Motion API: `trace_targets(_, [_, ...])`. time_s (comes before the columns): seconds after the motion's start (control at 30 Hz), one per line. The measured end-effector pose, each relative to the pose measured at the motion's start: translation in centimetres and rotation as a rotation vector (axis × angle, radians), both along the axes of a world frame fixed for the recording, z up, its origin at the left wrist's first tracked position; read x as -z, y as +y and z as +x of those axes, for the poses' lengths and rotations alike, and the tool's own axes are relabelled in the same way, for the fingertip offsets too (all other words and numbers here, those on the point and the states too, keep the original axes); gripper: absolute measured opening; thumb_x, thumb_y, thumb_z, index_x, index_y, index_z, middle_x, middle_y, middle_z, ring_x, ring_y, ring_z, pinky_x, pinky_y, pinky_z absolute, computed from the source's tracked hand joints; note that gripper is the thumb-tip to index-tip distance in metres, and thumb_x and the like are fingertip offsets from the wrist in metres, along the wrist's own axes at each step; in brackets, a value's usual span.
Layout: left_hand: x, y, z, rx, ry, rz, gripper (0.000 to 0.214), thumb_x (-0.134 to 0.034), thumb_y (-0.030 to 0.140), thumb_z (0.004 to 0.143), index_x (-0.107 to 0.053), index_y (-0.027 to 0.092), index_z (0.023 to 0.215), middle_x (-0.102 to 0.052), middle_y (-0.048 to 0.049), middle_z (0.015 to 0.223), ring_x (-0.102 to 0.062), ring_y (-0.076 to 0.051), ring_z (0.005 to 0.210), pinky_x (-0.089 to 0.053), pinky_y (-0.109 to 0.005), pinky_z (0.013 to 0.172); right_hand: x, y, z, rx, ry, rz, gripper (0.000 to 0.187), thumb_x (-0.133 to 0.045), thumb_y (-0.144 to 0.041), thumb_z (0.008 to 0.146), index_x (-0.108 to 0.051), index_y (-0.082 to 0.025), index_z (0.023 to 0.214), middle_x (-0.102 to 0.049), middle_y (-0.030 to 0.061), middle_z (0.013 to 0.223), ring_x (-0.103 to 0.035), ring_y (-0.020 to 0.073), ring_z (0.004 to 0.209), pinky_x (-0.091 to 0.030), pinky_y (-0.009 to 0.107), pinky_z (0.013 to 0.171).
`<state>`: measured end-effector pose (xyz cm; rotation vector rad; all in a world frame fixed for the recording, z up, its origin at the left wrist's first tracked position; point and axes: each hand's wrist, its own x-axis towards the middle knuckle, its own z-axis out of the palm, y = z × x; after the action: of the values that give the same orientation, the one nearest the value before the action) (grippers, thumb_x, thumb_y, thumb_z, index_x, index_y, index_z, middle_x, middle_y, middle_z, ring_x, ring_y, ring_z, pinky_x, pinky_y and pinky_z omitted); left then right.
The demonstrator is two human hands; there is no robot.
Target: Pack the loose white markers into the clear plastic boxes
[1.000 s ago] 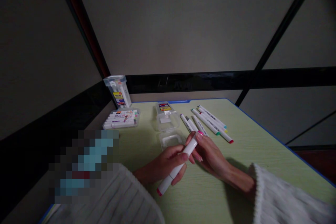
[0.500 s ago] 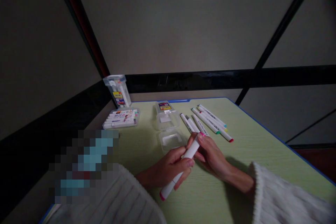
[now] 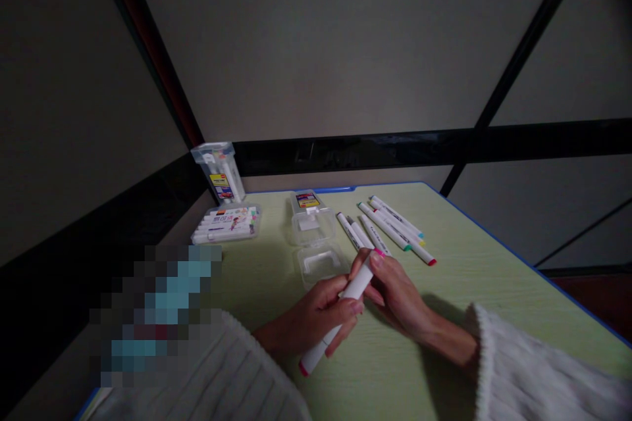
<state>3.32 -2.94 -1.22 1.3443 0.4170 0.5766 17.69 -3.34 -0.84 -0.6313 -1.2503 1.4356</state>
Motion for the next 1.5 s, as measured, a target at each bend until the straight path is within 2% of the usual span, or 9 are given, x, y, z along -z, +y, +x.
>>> trace_targets(0.33, [-0.6,0.0,0.1,-0.018,-0.012,0.007,0.034,-0.049,0.050,0.078,-0.047,0.016,0.077,-0.036,0.0117,0.033,-0.024,-0.004,0.024,-0.018,-0.016,0.030,0.8,0.1,0.4,-0.072,0.046,0.070,0.031,-0.050,-0.046,0.082,-0.054,-0.017,0.072,-0.034,-0.0092,0.041,-0.038,0.0074,0.038,-0.034,0.020,0.043])
trace_targets(0.57, [-0.4,-0.4,0.1,-0.020,-0.003,0.052,0.037,-0.046,0.051,0.081,-0.050,0.014,0.083,-0.036,0.0113,0.035,-0.026,-0.004,0.025,-0.020,-0.015,0.031,0.5,-0.3,0.6,-0.008,-0.004,0.112,0.032,-0.051,-0.046,0.082,-0.057,-0.016,0.073,-0.039,-0.0071,0.045,-0.040,0.0073,0.039,-0.035,0.020,0.039])
trace_targets(0.77, [0.2,-0.4,0.0,-0.059,0.047,0.023,0.036,-0.045,0.049,0.082,-0.050,0.014,0.085,-0.039,0.0101,0.037,-0.028,-0.004,0.027,-0.022,-0.015,0.031,0.7,-0.3,-0.1,0.137,0.027,0.025,0.037,-0.048,-0.049,0.082,-0.053,-0.017,0.062,-0.033,-0.0076,0.040,-0.033,0.0065,0.034,-0.028,0.019,0.034])
trace_targets(0.9, [0.1,-0.1,-0.1,-0.045,0.104,-0.001,0.039,-0.045,0.052,0.080,-0.051,0.014,0.081,-0.041,0.0093,0.036,-0.027,-0.004,0.027,-0.020,-0.017,0.031,0.5,0.7,0.5,0.437,0.060,-0.040,0.037,-0.049,-0.050,0.081,-0.053,-0.019,0.061,-0.027,-0.0079,0.040,-0.021,0.0065,0.036,-0.016,0.021,0.032])
trace_targets(0.97, [-0.2,-0.1,0.0,-0.064,0.148,-0.011,0.039,-0.045,0.050,0.080,-0.053,0.012,0.081,-0.040,0.0095,0.035,-0.026,-0.003,0.027,-0.020,-0.017,0.034,0.3,1.2,1.0,0.529,0.080,-0.052,0.038,-0.047,-0.050,0.082,-0.051,-0.020,0.059,-0.026,-0.0074,0.040,-0.019,0.0073,0.037,-0.016,0.022,0.034])
trace_targets(1.07, [-0.5,0.0,0.2,-0.157,0.166,0.013,0.040,-0.046,0.049,0.079,-0.057,0.011,0.081,-0.038,0.0099,0.033,-0.024,-0.003,0.027,-0.018,-0.018,0.034,0.1,1.7,1.4,0.543,0.116,-0.060,0.038,-0.046,-0.048,0.083,-0.046,-0.021,0.056,-0.024,-0.0080,0.038,-0.018,0.0076,0.036,-0.018,0.023,0.036])
trace_targets(1.3, [-0.5,1.0,0.0,-0.597,0.154,0.016,0.030,-0.056,0.043,0.072,-0.055,0.013,0.069,-0.034,0.0107,0.033,-0.022,-0.003,0.032,-0.016,-0.018,0.035,-0.3,1.7,1.2,0.518,0.141,-0.031,0.032,-0.048,-0.044,0.082,-0.054,-0.018,0.064,-0.028,-0.0088,0.035,-0.021,0.0077,0.036,-0.020,0.024,0.040])
trace_targets(1.4, [-0.8,1.0,0.0,-0.704,0.155,0.026,0.026,-0.061,0.039,0.067,-0.054,0.014,0.066,-0.035,0.0104,0.036,-0.025,-0.003,0.034,-0.017,-0.017,0.035,-0.3,1.7,1.1,0.490,0.152,-0.076,0.025,-0.052,-0.040,0.078,-0.055,-0.018,0.066,-0.029,-0.0095,0.034,-0.020,0.0073,0.036,-0.018,0.024,0.039])
trace_targets(1.5, [-1.1,0.8,0.1,-0.751,0.167,0.049,0.023,-0.062,0.033,0.064,-0.058,0.013,0.075,-0.040,0.0100,0.040,-0.029,-0.003,0.033,-0.020,-0.016,0.034,-0.2,1.7,1.2,0.468,0.173,-0.096,0.019,-0.054,-0.036,0.074,-0.053,-0.018,0.067,-0.030,-0.0098,0.033,-0.019,0.0073,0.035,-0.017,0.023,0.039])
